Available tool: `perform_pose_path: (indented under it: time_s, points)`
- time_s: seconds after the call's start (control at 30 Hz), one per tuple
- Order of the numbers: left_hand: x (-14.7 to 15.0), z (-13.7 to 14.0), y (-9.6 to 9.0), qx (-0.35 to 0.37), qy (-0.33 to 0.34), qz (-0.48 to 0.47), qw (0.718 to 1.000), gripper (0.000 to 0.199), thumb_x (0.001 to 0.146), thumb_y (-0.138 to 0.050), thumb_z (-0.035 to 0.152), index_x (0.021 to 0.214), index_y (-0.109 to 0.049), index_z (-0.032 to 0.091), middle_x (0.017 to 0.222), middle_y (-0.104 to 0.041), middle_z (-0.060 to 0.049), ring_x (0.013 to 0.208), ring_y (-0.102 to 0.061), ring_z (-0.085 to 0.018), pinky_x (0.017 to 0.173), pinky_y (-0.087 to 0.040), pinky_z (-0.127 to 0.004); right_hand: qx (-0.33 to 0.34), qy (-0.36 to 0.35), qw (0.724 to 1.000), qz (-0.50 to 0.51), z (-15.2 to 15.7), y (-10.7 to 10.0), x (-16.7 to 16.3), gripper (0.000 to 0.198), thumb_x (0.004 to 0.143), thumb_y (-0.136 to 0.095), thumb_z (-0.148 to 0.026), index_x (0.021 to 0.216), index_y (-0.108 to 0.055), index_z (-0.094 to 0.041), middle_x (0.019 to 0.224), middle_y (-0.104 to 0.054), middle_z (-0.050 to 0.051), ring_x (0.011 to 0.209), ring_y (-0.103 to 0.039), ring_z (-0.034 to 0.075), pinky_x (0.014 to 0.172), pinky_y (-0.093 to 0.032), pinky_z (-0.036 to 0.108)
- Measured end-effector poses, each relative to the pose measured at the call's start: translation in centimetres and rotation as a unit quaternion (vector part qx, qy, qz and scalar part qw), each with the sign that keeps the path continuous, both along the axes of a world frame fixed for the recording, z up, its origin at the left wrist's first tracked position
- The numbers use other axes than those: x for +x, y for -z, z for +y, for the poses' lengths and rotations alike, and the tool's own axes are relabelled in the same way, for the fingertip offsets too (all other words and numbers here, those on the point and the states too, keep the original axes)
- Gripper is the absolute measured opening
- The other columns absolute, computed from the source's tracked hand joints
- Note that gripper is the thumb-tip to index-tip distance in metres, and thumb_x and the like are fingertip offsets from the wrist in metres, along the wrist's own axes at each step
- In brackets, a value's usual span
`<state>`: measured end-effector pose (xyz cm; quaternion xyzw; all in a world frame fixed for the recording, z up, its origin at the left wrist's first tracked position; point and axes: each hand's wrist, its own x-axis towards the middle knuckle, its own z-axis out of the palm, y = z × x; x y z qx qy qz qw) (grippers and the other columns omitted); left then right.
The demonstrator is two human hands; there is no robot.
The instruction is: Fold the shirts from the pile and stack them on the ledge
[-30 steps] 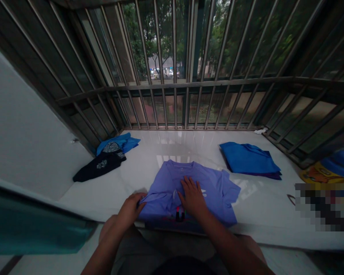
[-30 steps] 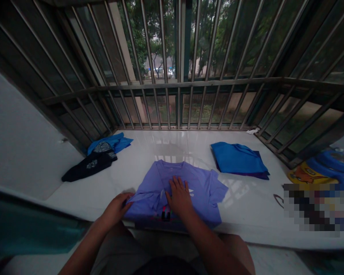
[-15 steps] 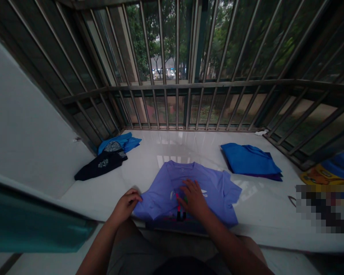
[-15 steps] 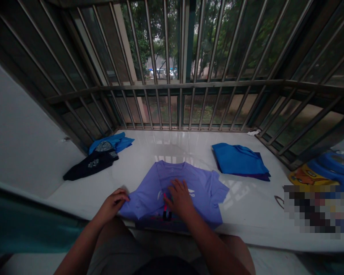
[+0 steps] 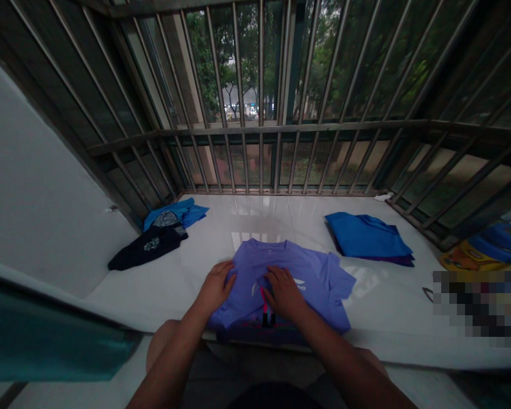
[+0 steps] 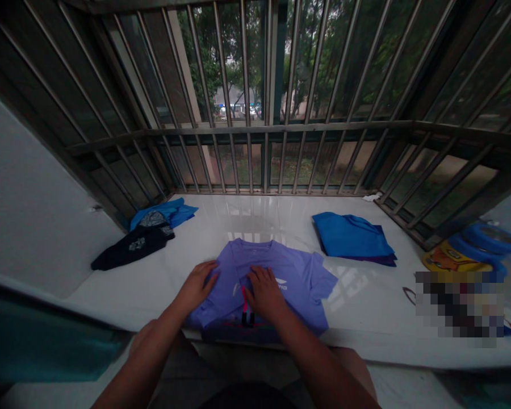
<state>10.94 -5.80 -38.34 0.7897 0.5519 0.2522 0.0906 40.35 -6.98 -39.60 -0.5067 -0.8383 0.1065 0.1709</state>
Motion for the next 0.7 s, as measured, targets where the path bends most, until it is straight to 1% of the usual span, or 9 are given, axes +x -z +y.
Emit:
perform_pose_path:
  time_s: [0.07,0.13,0.2,0.3,0.43,0.57,0.7]
  points:
    - [2.9,1.0,1.0,-0.017,0.037,0.057,0.998,0.053,0.109,-0.052,0.044,0.153,-0.061,0.016,0.164,-0.059,-0.018,0.153,-0.054,-0.033,0.129,-0.041,-0.055,-0.011,-0.001,1.000,-0.016,0.4,0.1,-0.1,0.055,0.108,-0.054,-0.045,0.156,-0.059,-0.019,0.173,-0.046,0.015,0.163,-0.037,0.033,0.136,-0.019,0.063]
    - [4.7,1.9,2.1,-0.034,0.036,0.109,0.993,0.062,0.110,-0.052,0.048,0.163,-0.052,0.016,0.172,-0.049,-0.018,0.160,-0.046,-0.035,0.132,-0.035,-0.060,-0.025,-0.002,0.999,-0.027,0.9,0.2,-0.2,0.062,0.110,-0.051,-0.049,0.164,-0.050,-0.020,0.178,-0.039,0.014,0.167,-0.029,0.033,0.137,-0.013,0.065]
    - [5.4,2.7,3.0,-0.036,0.022,0.139,0.989,0.065,0.111,-0.049,0.050,0.167,-0.046,0.018,0.176,-0.043,-0.017,0.164,-0.040,-0.035,0.134,-0.030,-0.063,-0.034,-0.003,0.999,-0.032,1.6,0.2,-0.3,0.067,0.110,-0.049,-0.052,0.169,-0.044,-0.021,0.179,-0.035,0.013,0.168,-0.026,0.034,0.137,-0.010,0.067]
    - [4.8,3.9,3.7,-0.030,0.011,0.153,0.988,0.067,0.111,-0.046,0.052,0.170,-0.043,0.020,0.178,-0.039,-0.015,0.165,-0.037,-0.034,0.135,-0.027,-0.062,-0.037,-0.007,0.999,-0.033,2.8,0.2,-0.5,0.069,0.111,-0.046,-0.056,0.170,-0.042,-0.023,0.180,-0.033,0.011,0.169,-0.024,0.033,0.136,-0.008,0.068]
    - [3.5,5.6,3.4,-0.036,0.002,0.162,0.986,0.068,0.111,-0.046,0.052,0.171,-0.042,0.020,0.178,-0.038,-0.014,0.166,-0.036,-0.034,0.135,-0.026,-0.061,-0.041,-0.027,0.998,-0.027,5.1,0.1,-1.1,0.069,0.111,-0.045,-0.059,0.171,-0.041,-0.024,0.180,-0.033,0.010,0.170,-0.024,0.032,0.136,-0.007,0.068]
    - [2.7,7.5,3.2,-0.035,-0.007,0.165,0.986,0.067,0.111,-0.045,0.052,0.170,-0.043,0.021,0.178,-0.038,-0.014,0.165,-0.037,-0.034,0.135,-0.027,-0.061,-0.040,-0.042,0.998,-0.023,7.7,-0.1,-1.8,0.068,0.111,-0.046,-0.057,0.170,-0.043,-0.023,0.180,-0.034,0.009,0.169,-0.025,0.032,0.136,-0.008,0.068]
    - [1.8,9.5,3.1,-0.038,-0.018,0.169,0.985,0.067,0.111,-0.044,0.053,0.171,-0.042,0.023,0.179,-0.037,-0.013,0.165,-0.037,-0.033,0.135,-0.026,-0.059,-0.019,-0.052,0.998,-0.023,9.8,-0.4,-2.4,0.066,0.110,-0.049,-0.054,0.168,-0.046,-0.024,0.178,-0.039,0.007,0.168,-0.029,0.031,0.139,-0.009,0.061]
